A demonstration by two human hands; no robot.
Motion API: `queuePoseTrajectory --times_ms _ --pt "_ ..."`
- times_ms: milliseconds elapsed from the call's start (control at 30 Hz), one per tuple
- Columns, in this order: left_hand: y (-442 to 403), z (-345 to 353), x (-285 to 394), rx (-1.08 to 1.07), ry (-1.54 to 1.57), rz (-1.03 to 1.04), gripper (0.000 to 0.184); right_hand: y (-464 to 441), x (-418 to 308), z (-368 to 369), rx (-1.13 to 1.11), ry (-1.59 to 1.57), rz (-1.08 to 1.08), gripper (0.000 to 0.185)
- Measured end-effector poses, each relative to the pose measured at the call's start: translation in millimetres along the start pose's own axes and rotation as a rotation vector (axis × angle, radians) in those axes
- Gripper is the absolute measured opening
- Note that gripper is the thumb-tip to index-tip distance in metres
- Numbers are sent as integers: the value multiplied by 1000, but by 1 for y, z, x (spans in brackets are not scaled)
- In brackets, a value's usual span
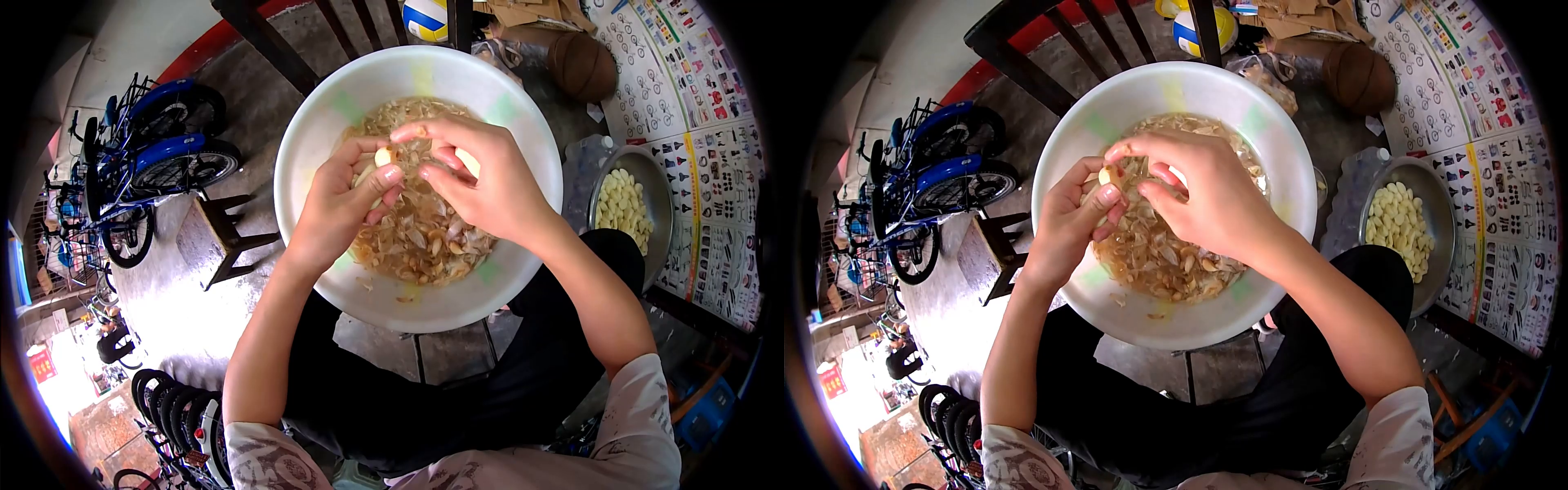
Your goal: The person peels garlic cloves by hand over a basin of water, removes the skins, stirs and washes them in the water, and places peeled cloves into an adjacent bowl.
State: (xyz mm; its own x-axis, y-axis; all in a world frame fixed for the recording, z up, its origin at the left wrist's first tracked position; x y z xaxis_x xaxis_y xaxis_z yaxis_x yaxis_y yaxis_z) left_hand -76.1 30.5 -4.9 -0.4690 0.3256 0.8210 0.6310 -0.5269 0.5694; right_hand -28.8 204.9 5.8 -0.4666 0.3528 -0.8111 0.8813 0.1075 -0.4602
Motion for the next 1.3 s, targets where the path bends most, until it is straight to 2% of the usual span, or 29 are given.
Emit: queuePoseTrajectory --times_ms 267,333,467,533,633,700,767,900,967,1033,1100,1167,1200,1233,1267,1300 --pt "5 6 5 39 -190 -36 31 2 5 0 -10 77 -152 13" --pt "7 7 6 35 -209 -34 31 1 3 1 -25 65 -280 13" --pt "9 10 9 106 -394 22 33 7 7 10 -73 55 -262 14" --pt "9 10 9 121 -439 53 34 8 6 12 -167 131 -170 13" --pt "9 8 9 115 -418 66 32 6 4 11 -128 80 -177 14" --pt "9 6 9 -41 -131 -74 30 5 5 10 -87 44 -186 14" --pt "9 4 6 -67 -27 -82 30 3 5 8 -46 10 -196 15" --pt "11 9 5 -163 294 -114 31 0 -1 2 -114 -55 -216 12" --pt "11 11 3 -179 342 -127 31 -3 -3 -4 -139 -73 -220 11" --pt "11 11 1 -195 390 -140 30 -5 -3 -11 -226 -159 -103 8" --pt "10 9 1 -240 532 -136 29 -6 -4 -17 -274 -165 -95 7" --pt "7 5 -1 -246 546 -108 29 -5 0 -19 -322 -169 -87 7" --pt "5 3 -1 -252 560 -78 28 -3 7 -19 -291 -102 -49 2" --pt "4 3 0 -252 559 -78 28 -1 13 -18 -260 -35 -10 4" --pt "3 2 0 -130 352 -40 27 2 17 -13 -259 -35 -10 4" --pt "2 1 1 -10 145 -2 26 1 19 -12 -96 -51 14 10"
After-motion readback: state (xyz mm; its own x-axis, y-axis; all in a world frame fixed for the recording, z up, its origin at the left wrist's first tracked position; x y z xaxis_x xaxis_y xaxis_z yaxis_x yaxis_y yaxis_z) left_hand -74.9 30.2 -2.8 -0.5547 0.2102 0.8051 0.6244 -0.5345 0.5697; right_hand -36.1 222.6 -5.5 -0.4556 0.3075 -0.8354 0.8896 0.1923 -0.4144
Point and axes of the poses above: each hand's wrist, its own y-axis away from the middle knuckle, its own z-axis out of the palm, x = y × z, the point moved 3 cm from there along -y, towards the middle knuckle, and after that the axes turned 14 degrees about -z, right-handed, at the moved point
